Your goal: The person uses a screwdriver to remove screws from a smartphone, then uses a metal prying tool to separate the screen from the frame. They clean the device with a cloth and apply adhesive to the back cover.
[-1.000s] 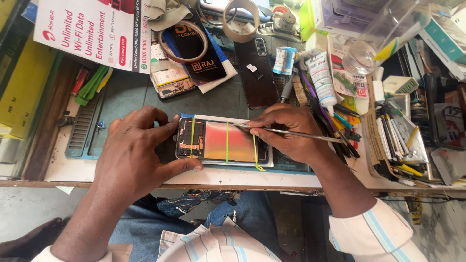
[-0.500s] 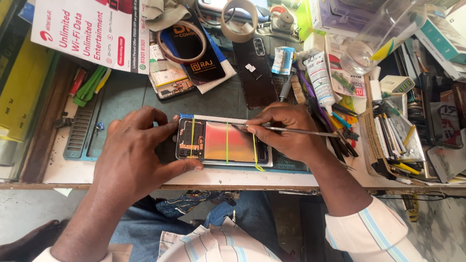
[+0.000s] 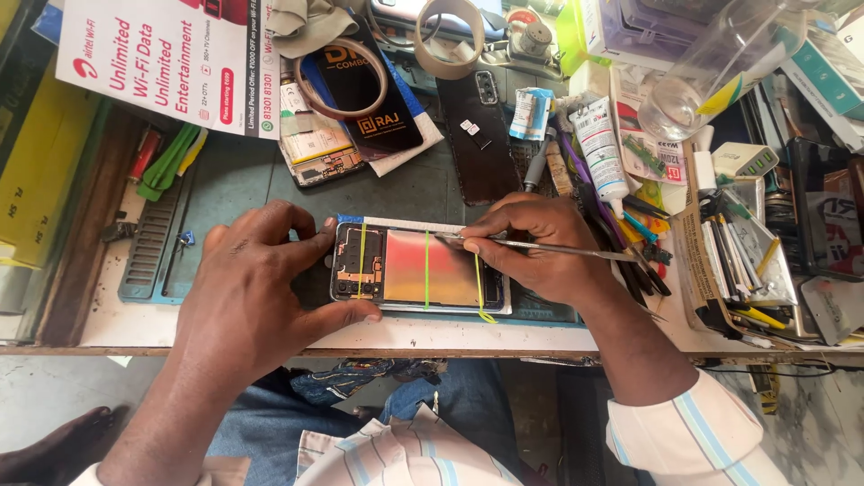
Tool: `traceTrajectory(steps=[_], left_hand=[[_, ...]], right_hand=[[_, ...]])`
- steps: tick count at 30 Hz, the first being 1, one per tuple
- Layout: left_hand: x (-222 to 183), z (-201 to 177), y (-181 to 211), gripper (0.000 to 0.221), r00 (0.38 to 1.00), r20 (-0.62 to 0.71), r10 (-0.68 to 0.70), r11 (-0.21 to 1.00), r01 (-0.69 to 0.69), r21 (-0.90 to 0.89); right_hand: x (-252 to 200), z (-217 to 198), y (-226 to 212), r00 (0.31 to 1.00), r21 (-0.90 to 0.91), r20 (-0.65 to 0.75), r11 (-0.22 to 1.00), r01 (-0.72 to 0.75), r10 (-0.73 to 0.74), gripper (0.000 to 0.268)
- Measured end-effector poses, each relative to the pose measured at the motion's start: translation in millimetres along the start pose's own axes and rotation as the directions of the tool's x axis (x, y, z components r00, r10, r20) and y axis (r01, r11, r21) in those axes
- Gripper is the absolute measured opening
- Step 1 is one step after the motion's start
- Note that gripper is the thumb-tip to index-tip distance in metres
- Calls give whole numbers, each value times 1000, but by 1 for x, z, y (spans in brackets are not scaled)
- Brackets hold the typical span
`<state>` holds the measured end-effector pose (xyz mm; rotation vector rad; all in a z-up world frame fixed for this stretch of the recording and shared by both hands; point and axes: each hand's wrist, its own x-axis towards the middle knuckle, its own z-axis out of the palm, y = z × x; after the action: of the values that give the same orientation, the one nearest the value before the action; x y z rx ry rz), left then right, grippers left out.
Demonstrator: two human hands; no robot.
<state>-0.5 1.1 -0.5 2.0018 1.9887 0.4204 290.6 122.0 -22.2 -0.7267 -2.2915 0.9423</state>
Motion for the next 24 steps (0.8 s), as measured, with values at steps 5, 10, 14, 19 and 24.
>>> traceTrajectory(steps=[5, 10, 14, 19, 24], left_hand=[[0, 3, -1, 91, 999, 34, -37, 999, 36, 11], [-3, 4, 0, 91, 999, -35, 2, 1000, -2, 14], [-5, 5, -3, 91, 996, -83, 27, 999, -28, -19], [-5, 6, -4, 89, 996, -84, 34, 999, -34, -2], [-2, 5, -2, 90, 999, 18, -48, 999, 48, -7]], right_hand=[[1, 4, -5, 999, -24, -25, 999, -27, 27, 12], [-3, 6, -1, 999, -29, -38, 999, -30, 29, 14], [-4, 3, 1, 991, 151, -30, 981, -121, 127, 7], [-5, 2, -1, 998, 13, -40, 998, 55, -54, 11], [1, 7, -4, 995, -89, -53, 993, 84, -88, 11]])
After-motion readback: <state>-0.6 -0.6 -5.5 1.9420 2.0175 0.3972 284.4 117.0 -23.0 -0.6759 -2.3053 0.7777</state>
